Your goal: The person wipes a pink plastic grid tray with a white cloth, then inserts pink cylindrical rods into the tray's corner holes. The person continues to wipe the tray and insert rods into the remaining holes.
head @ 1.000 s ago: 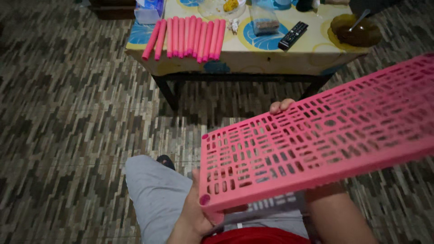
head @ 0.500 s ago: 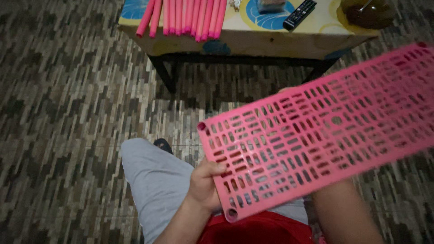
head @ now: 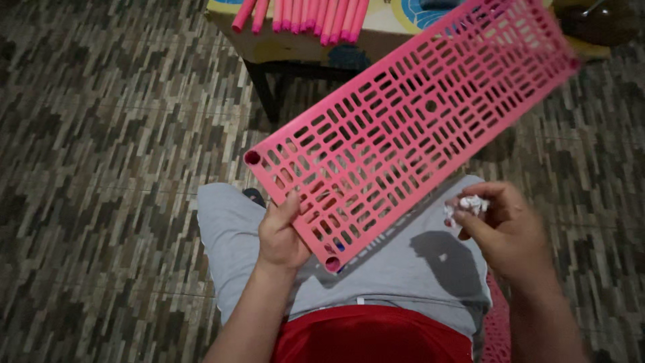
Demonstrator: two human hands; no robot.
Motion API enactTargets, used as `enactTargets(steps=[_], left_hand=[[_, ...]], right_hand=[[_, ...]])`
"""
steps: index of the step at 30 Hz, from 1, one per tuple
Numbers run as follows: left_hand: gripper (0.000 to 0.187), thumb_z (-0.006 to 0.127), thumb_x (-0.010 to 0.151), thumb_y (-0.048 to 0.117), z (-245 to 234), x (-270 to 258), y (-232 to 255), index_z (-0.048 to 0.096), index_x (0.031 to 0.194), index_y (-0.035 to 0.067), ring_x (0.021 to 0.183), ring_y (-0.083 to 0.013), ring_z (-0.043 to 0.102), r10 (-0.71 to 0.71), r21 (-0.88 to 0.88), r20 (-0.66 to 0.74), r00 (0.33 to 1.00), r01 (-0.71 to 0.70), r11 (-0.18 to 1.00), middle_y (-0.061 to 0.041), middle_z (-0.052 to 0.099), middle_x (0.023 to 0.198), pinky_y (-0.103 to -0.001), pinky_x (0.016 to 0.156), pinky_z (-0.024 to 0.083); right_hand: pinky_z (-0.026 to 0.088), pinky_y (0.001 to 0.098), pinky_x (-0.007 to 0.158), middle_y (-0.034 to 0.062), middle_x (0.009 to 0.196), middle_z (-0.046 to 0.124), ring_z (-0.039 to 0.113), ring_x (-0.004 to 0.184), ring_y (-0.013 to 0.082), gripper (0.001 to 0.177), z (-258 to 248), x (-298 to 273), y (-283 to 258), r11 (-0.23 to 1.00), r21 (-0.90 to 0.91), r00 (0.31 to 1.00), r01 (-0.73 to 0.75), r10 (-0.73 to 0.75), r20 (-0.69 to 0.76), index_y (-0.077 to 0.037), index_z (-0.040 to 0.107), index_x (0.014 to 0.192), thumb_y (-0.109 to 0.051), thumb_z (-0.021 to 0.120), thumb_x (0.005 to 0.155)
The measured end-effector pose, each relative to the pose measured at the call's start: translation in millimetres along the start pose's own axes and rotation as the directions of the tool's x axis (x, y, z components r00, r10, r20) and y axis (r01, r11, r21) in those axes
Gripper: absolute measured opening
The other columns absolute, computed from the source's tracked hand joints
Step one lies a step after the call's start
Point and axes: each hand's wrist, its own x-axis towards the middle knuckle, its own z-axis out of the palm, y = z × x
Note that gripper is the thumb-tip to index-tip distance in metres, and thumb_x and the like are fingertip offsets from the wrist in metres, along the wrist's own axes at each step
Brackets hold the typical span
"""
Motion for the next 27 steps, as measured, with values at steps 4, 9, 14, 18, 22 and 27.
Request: enactTargets(steps=[4, 9, 14, 18, 22, 27], left_hand=[[0.065, 0.055, 0.107, 0.027, 8.1, 1.8, -5.7, 0.029, 0.160, 0.000, 0.137, -0.0377, 0.053, -0.026, 0.049, -0.028, 0.999, 0.027, 0.998, -0.022, 0.048, 0.153, -0.055, 0.114, 0.045], [0.067, 0.057, 0.106, 0.027, 20.5, -2.1, -15.5, 0.027, 0.160, 0.000, 0.137, -0.0358, 0.054, 0.027, 0.101, 0.010, 1.000, -0.028, 0.994, -0.021, 0.048, 0.153, -0.053, 0.113, 0.047], [0.067, 0.058, 0.106, 0.028, 22.6, -4.4, -22.0, 0.027, 0.159, -0.001, 0.135, -0.0351, 0.056, 0.023, 0.102, 0.019, 1.000, -0.025, 0.994, -0.021, 0.049, 0.151, -0.051, 0.112, 0.049], [0.067, 0.058, 0.107, 0.029, 23.4, -4.7, -26.4, 0.028, 0.159, 0.000, 0.134, -0.0334, 0.056, 0.029, 0.093, 0.027, 0.999, -0.032, 0.995, -0.020, 0.050, 0.150, -0.050, 0.111, 0.049], [0.067, 0.057, 0.108, 0.031, 24.1, -4.4, -29.8, 0.030, 0.158, -0.003, 0.132, -0.0322, 0.058, 0.070, 0.135, -0.004, 0.998, -0.068, 0.988, -0.020, 0.052, 0.148, -0.047, 0.111, 0.050], [0.064, 0.057, 0.109, 0.034, 23.0, -7.4, -28.7, 0.037, 0.155, -0.007, 0.132, -0.0281, 0.060, 0.072, 0.305, 0.045, 0.996, -0.082, 0.949, -0.018, 0.056, 0.147, -0.042, 0.112, 0.050]], right_hand=[[0.058, 0.0324, 0.079, 0.0147, 0.122, 0.064, 0.068, 0.099, 0.0225, 0.036, 17.2, -0.2, -51.3, 0.896, -0.146, 0.905, 0.420, -0.400, 0.145, 0.001, 0.065, 0.127, 0.006, 0.061, 0.092], [0.062, 0.0287, 0.081, 0.0119, 0.125, 0.060, 0.070, 0.099, 0.0192, 0.047, 68.5, 2.3, -76.6, 0.838, -0.152, 0.821, 0.524, -0.450, 0.351, -0.006, 0.062, 0.136, 0.004, 0.054, 0.091], [0.056, 0.0377, 0.085, 0.0112, 0.107, 0.069, 0.068, 0.101, 0.0297, 0.038, 87.4, 3.1, -66.8, 0.529, -0.507, 0.688, 0.680, -0.699, 0.194, -0.010, 0.072, 0.117, -0.003, 0.076, 0.080], [0.056, 0.0350, 0.066, 0.0101, 0.097, 0.069, 0.071, 0.077, 0.0240, 0.034, 88.3, 10.5, -55.8, 0.744, -0.483, 0.873, 0.461, -0.478, 0.096, -0.009, 0.075, 0.116, 0.000, 0.075, 0.084], [0.055, 0.0378, 0.073, 0.0116, 0.095, 0.067, 0.068, 0.086, 0.0297, 0.027, 103.1, 1.5, -47.5, 0.659, -0.406, 0.769, 0.633, -0.596, 0.232, -0.006, 0.070, 0.106, 0.001, 0.074, 0.081], [0.054, 0.0380, 0.075, 0.0106, 0.094, 0.067, 0.068, 0.086, 0.0296, 0.023, 113.4, 6.1, -58.4, 0.609, -0.321, 0.688, 0.725, -0.656, 0.309, -0.006, 0.070, 0.103, 0.001, 0.073, 0.081]])
